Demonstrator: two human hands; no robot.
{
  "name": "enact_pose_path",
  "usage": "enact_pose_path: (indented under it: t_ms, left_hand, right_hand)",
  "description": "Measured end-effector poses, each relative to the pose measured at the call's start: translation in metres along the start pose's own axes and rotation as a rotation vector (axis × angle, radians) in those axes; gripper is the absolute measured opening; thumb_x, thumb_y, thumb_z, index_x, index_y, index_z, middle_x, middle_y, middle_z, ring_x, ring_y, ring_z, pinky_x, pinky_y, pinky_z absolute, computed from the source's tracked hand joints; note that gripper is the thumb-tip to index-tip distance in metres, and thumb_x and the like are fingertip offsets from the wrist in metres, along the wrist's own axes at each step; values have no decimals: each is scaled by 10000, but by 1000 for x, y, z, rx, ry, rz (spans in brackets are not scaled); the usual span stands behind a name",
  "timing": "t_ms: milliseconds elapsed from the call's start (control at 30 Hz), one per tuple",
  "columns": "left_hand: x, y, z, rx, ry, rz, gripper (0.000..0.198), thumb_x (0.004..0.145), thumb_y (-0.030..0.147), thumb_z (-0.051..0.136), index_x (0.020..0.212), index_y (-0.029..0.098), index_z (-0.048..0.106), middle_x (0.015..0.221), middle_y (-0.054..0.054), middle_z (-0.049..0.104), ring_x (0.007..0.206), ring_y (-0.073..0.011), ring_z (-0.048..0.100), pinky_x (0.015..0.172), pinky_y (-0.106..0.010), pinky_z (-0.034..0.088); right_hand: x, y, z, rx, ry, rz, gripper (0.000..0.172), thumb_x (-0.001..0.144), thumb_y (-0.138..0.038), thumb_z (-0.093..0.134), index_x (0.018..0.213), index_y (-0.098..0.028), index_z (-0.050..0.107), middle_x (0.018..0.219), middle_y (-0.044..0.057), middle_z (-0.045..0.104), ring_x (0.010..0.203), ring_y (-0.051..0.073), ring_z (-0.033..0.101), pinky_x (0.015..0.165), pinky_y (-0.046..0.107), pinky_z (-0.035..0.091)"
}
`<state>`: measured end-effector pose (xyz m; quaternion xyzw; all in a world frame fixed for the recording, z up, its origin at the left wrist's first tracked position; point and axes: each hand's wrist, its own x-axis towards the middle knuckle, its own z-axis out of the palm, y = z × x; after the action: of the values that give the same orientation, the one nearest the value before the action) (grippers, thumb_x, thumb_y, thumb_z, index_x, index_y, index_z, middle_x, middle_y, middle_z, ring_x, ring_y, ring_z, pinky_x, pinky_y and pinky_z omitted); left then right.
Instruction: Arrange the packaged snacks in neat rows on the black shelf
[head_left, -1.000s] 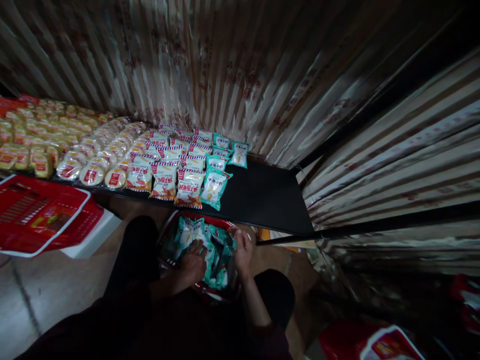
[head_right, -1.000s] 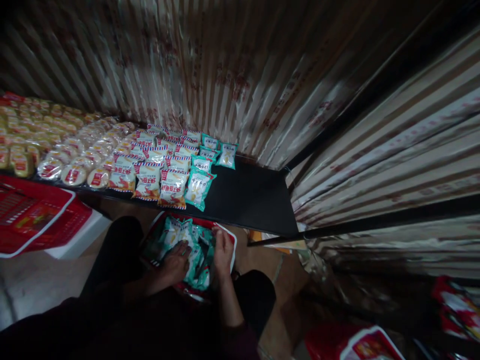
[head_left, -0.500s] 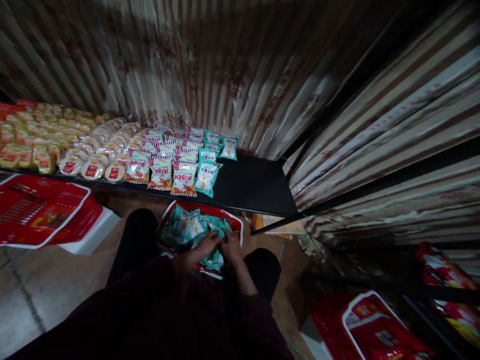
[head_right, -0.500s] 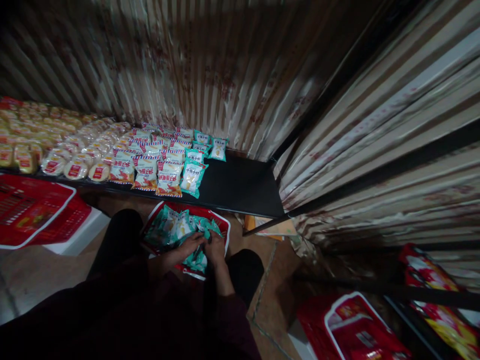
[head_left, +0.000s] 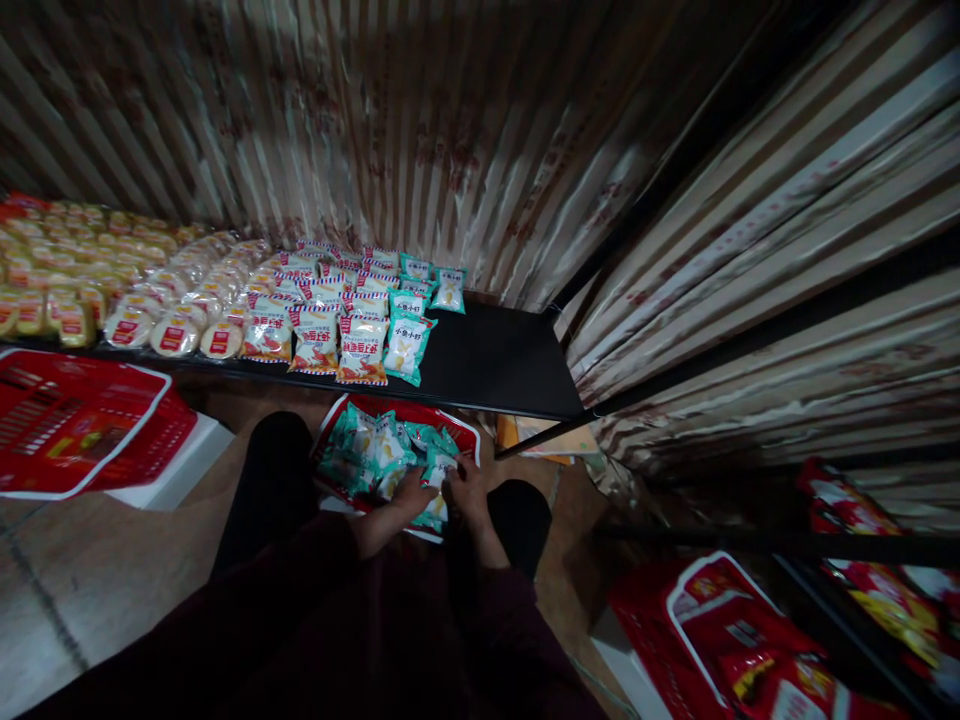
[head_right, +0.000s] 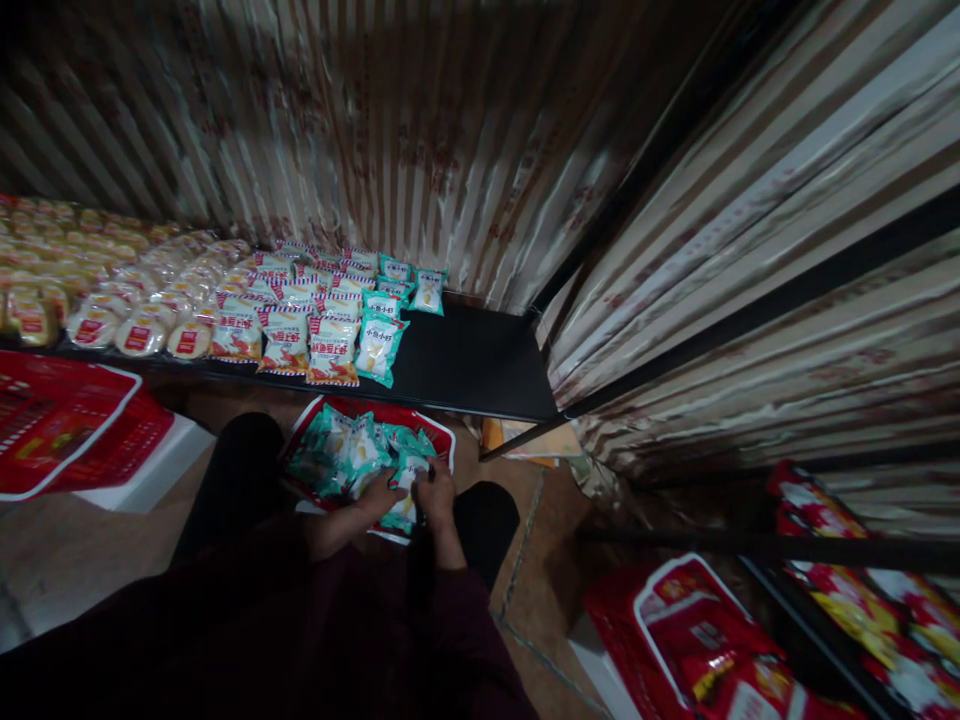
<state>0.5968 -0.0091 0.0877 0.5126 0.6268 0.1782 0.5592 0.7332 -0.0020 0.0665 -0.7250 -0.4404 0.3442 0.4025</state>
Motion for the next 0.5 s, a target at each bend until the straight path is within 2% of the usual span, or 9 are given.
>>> enact_pose_path:
  t_ms: [167,233,300,433,500]
  left_hand:
    - [-1,-1,-22,-301,-40,-56,502,761,125,543,1257,127,469,1149,-123,633,922,-196,640,770,-282,502]
    - [0,2,-31,-386,-48,-49,488,746,134,556,1230,141,490,1087,-97,659,887,-187,647,747,-268,505]
    - [0,7,-38,-474,-60,-31,482,721,135,578,1199,153,513,1007,-71,683,850,-183,653,740,-268,504]
    - [0,21,-48,-702,-12,-25,519,650,118,645,1157,159,539,921,-49,696,803,-184,652,735,-276,496]
    - [-1,27,-52,-744,4,-16,451,643,183,697,1079,164,584,911,-50,699,812,-191,651,735,-278,492]
  right_hand:
    - [-2,-14,2,293,-72,114,561,603,-392,692,1132,-228,599,1028,47,681,979,230,625,885,381,490]
    - [-4,-25,6,415,-55,185,714,583,-401,737,1241,-238,514,1050,58,675,951,228,641,814,350,524]
    - [-8,-37,10,486,-59,249,795,593,-433,753,1302,-247,447,1040,63,681,902,229,662,749,336,543]
    - [-16,-55,16,598,-253,284,634,668,-540,687,1196,-220,542,905,57,717,804,235,688,673,338,553]
    - [-18,-60,16,605,-285,251,570,678,-553,675,1121,-206,580,862,50,722,775,231,692,667,339,553]
